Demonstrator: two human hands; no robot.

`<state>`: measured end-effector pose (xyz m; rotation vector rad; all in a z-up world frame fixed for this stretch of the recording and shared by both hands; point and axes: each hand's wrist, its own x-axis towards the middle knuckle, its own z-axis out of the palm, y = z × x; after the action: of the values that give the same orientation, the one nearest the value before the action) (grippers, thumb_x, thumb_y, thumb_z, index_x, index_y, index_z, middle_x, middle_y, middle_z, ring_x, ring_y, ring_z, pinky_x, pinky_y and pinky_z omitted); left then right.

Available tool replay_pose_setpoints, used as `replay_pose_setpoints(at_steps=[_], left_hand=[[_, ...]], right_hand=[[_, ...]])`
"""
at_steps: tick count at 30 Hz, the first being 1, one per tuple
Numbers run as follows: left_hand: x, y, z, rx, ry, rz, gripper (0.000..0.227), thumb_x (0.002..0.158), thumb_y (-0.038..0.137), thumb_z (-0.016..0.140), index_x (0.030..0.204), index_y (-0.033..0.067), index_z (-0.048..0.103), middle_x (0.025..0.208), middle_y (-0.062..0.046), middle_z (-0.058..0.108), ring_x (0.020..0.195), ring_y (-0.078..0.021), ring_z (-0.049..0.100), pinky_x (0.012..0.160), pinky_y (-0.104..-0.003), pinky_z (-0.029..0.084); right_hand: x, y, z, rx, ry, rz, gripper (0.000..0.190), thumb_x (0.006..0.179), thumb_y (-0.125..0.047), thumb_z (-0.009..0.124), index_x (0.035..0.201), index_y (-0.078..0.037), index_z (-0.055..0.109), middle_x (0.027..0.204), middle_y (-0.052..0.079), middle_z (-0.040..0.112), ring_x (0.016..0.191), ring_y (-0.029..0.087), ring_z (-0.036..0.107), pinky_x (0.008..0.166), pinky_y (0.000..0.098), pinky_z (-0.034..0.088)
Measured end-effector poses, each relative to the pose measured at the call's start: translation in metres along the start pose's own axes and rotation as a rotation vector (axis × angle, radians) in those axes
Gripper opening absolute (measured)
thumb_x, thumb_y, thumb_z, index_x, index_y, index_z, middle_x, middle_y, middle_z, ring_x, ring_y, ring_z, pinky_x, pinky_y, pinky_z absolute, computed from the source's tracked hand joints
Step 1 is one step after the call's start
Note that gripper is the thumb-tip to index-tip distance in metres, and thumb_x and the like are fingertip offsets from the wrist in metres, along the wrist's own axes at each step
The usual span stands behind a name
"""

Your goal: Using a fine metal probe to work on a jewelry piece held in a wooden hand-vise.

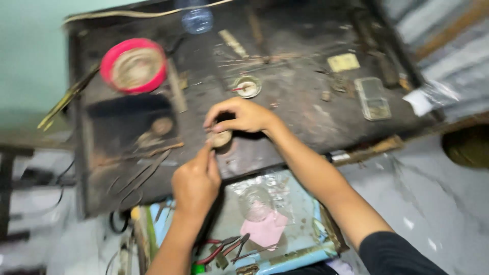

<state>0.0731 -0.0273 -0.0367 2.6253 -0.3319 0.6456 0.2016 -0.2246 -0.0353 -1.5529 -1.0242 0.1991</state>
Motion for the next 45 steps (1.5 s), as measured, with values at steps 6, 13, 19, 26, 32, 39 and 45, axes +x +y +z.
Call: replay_pose_setpoints(at_steps=[6, 13, 19, 26, 32, 39, 45], left_hand=[[0.004, 0.001, -0.006, -0.114, -0.096, -0.031, 0.028, 0.096, 0.023, 0.058, 0.115, 0.0176, 0.077, 0.068, -0.016, 0.074, 0.064, -0.0385, 0.074, 0.055, -0.052, 0.057], [-0.007, 0.001, -0.033, -0.475, -0.219, -0.157, 0.034, 0.099, 0.019, 0.051, 0.121, 0.0088, 0.075, 0.080, -0.023, 0.076, 0.079, -0.0469, 0.073, 0.061, -0.055, 0.057], [0.012, -0.001, -0.010, -0.316, -0.137, -0.070, 0.028, 0.099, 0.021, 0.055, 0.116, 0.0144, 0.076, 0.080, -0.019, 0.075, 0.078, -0.0420, 0.074, 0.063, -0.055, 0.057], [0.006, 0.014, -0.042, -0.481, -0.210, -0.197, 0.032, 0.096, 0.016, 0.052, 0.112, 0.0063, 0.078, 0.078, -0.025, 0.075, 0.078, -0.0481, 0.073, 0.058, -0.054, 0.055], [0.006, 0.012, -0.041, -0.393, -0.124, -0.104, 0.030, 0.097, 0.015, 0.054, 0.115, 0.0054, 0.076, 0.078, -0.026, 0.073, 0.077, -0.0468, 0.072, 0.058, -0.060, 0.052], [0.005, 0.018, -0.029, -0.269, -0.102, -0.070, 0.031, 0.093, 0.011, 0.055, 0.116, 0.0074, 0.076, 0.073, -0.022, 0.072, 0.070, -0.0445, 0.073, 0.058, -0.057, 0.055], [0.009, 0.011, -0.041, -0.359, -0.124, -0.117, 0.030, 0.095, 0.014, 0.055, 0.113, 0.0098, 0.078, 0.074, -0.020, 0.074, 0.073, -0.0455, 0.073, 0.058, -0.056, 0.055]], right_hand=[[-0.006, 0.013, 0.002, 0.007, 0.037, 0.027, 0.014, 0.095, -0.015, 0.074, 0.102, -0.003, 0.074, 0.107, 0.014, 0.075, 0.105, 0.024, 0.070, 0.099, 0.0447, 0.052], [-0.012, 0.014, 0.001, -0.042, 0.056, 0.045, 0.011, 0.095, -0.011, 0.074, 0.097, -0.001, 0.071, 0.107, 0.014, 0.073, 0.107, 0.026, 0.067, 0.100, 0.0433, 0.049], [-0.010, 0.005, -0.002, -0.212, 0.054, -0.002, 0.011, 0.094, -0.012, 0.076, 0.097, -0.002, 0.073, 0.106, 0.014, 0.069, 0.105, 0.030, 0.064, 0.099, 0.0468, 0.047], [-0.007, 0.002, -0.004, -0.287, 0.086, 0.003, 0.009, 0.093, -0.017, 0.077, 0.094, -0.009, 0.074, 0.103, 0.008, 0.073, 0.107, 0.028, 0.065, 0.103, 0.0462, 0.043], [-0.011, -0.006, -0.001, -0.357, 0.060, 0.017, 0.013, 0.093, -0.021, 0.077, 0.094, -0.010, 0.073, 0.106, 0.008, 0.070, 0.113, 0.028, 0.062, 0.107, 0.0482, 0.038], [-0.016, -0.004, 0.003, -0.361, 0.066, 0.033, 0.013, 0.093, -0.022, 0.078, 0.091, -0.011, 0.072, 0.104, 0.006, 0.072, 0.112, 0.027, 0.062, 0.106, 0.0464, 0.036], [-0.006, -0.010, -0.005, -0.399, 0.070, 0.022, 0.012, 0.094, -0.023, 0.077, 0.092, -0.013, 0.072, 0.104, 0.004, 0.074, 0.113, 0.025, 0.062, 0.106, 0.0441, 0.034]])
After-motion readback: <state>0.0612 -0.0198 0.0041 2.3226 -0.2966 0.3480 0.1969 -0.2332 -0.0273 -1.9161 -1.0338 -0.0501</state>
